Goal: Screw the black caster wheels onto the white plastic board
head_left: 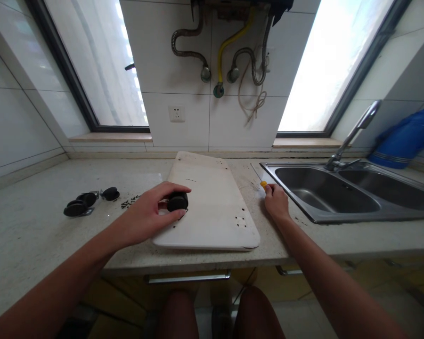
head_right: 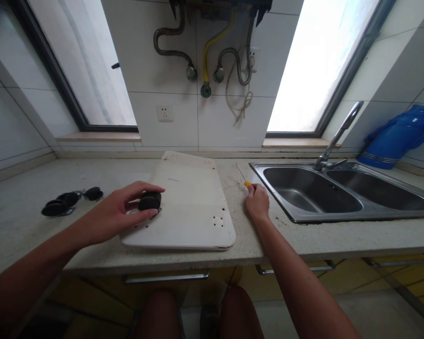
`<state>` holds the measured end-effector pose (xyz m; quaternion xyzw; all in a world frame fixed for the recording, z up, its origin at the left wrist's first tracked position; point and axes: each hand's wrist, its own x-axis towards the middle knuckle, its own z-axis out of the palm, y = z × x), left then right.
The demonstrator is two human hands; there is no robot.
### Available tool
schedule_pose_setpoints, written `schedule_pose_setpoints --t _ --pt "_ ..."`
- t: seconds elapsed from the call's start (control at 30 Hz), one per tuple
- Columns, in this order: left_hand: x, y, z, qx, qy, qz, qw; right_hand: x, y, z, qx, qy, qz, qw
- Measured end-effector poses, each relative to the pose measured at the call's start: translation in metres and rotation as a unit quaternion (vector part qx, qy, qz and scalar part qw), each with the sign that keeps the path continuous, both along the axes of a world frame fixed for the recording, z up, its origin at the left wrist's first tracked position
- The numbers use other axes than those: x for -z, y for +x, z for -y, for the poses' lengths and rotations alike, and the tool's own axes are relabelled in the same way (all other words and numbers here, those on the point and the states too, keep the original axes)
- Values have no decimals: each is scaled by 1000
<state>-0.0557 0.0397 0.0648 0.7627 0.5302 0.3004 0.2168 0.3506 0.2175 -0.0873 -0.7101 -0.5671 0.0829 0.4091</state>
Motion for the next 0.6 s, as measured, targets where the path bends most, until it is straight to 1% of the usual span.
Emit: schedule_pose_setpoints --t 0.07,0.13,0.33,0.47,0.6 --pt "1 -15 -1 -8 -43 13 999 0 1 0 1 0 2 1000" --pt "2 -24 -2 1 -63 14 998 -1 1 0 7 -1 4 1000" --pt "0 -33 -1 50 -64 -19 997 -1 3 -2 19 -2 6 1000" --pt "-3 -31 -1 64 -59 -50 995 -1 4 -1 22 5 2 1000" --pt "-2 -27 0 88 -51 -65 993 -1 5 0 20 8 4 1000"
